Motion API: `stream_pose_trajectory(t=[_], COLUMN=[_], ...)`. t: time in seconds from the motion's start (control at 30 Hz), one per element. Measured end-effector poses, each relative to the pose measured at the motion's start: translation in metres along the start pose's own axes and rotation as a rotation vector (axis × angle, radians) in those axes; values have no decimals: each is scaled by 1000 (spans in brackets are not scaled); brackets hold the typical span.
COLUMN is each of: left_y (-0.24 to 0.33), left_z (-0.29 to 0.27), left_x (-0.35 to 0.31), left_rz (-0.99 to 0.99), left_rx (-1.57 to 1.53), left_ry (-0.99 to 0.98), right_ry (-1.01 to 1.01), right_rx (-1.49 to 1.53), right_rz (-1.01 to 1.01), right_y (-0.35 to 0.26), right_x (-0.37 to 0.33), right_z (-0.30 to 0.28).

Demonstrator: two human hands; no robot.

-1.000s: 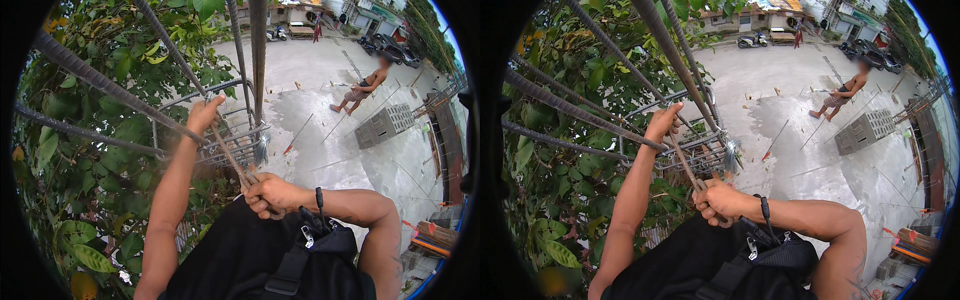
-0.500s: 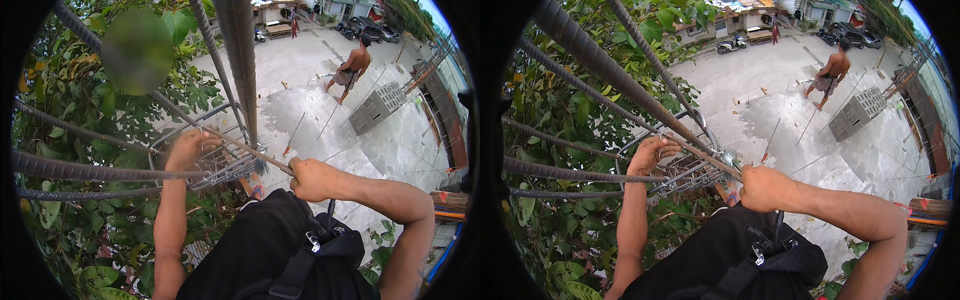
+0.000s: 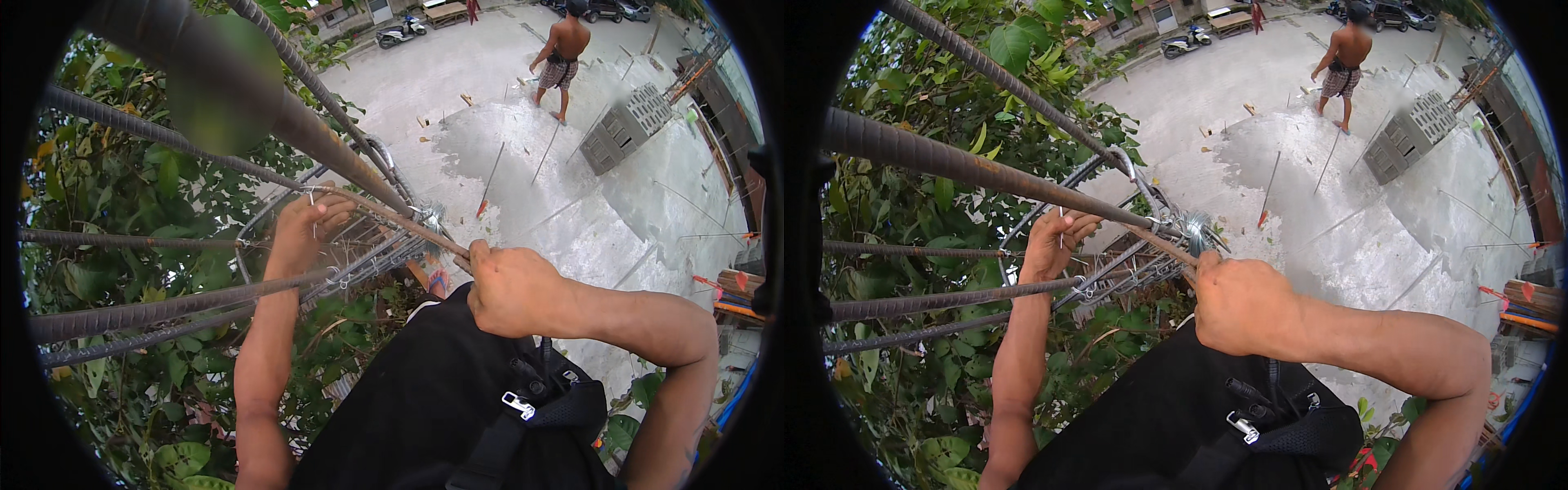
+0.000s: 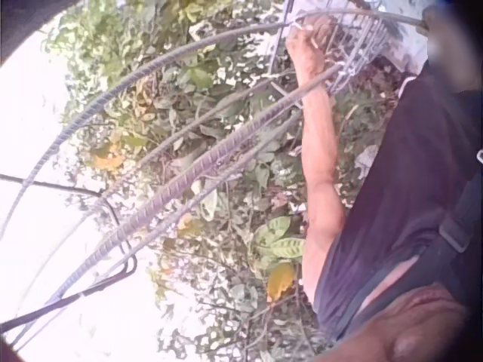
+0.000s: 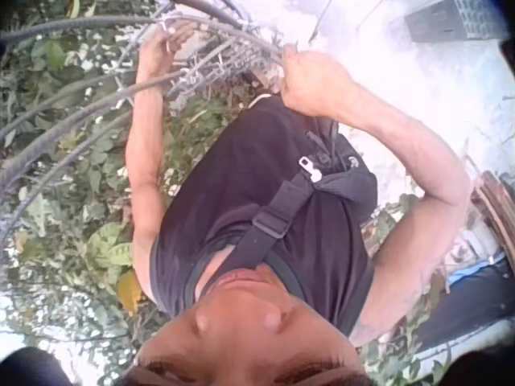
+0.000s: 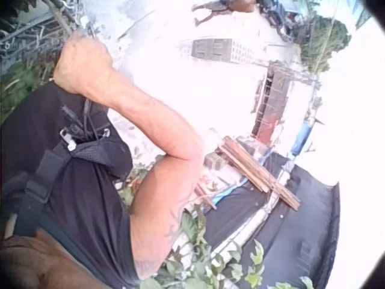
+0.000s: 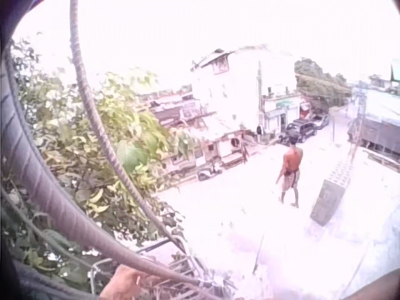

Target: The person uses a hooked metal tool to bend and cut rebar on a vertical scaffolding structure. They repeatedly hook, bend, and snap individual rebar segments while standing on the scaffold.

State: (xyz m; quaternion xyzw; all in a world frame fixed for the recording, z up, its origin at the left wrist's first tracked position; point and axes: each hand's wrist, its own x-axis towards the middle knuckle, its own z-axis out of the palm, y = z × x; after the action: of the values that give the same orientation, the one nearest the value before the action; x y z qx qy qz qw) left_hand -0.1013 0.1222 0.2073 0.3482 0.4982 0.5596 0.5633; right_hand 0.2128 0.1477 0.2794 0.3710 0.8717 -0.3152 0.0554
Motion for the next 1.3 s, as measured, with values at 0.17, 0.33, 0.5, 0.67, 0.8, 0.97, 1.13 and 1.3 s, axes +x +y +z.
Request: stream_pose_trajectory(t=[0.17, 0.33, 0.5, 0.67, 0.8, 0.97, 1.13, 1.3], left_y=[-6, -10, -10, -10, -7, 2, 4, 7], left_z=[0, 3, 3, -15, -25, -5, 1, -26], left_x=[4, 2, 3, 0, -11, -30, -23, -16], left_rz=[12, 28, 17, 29, -49, 375, 780, 498], left_rx=[-222, -169, -188, -20, 433, 1304, 1575, 1359], left_ry=[-72, -45, -83, -231, -38, 580, 732, 445], right_ry=[137, -203, -858, -930, -598, -342, -120, 123], right_rx=[105, 1113, 2283, 2175, 1504, 485, -283, -445], right_rz=[-50, -183, -326, -107, -56, 11, -162, -504], right_y=[8, 48, 37, 45, 48, 8, -35, -46], right_x=[-7, 5, 6, 10, 6, -8, -12, -11], right_z=[26, 46, 85, 85, 56, -26, -77, -61])
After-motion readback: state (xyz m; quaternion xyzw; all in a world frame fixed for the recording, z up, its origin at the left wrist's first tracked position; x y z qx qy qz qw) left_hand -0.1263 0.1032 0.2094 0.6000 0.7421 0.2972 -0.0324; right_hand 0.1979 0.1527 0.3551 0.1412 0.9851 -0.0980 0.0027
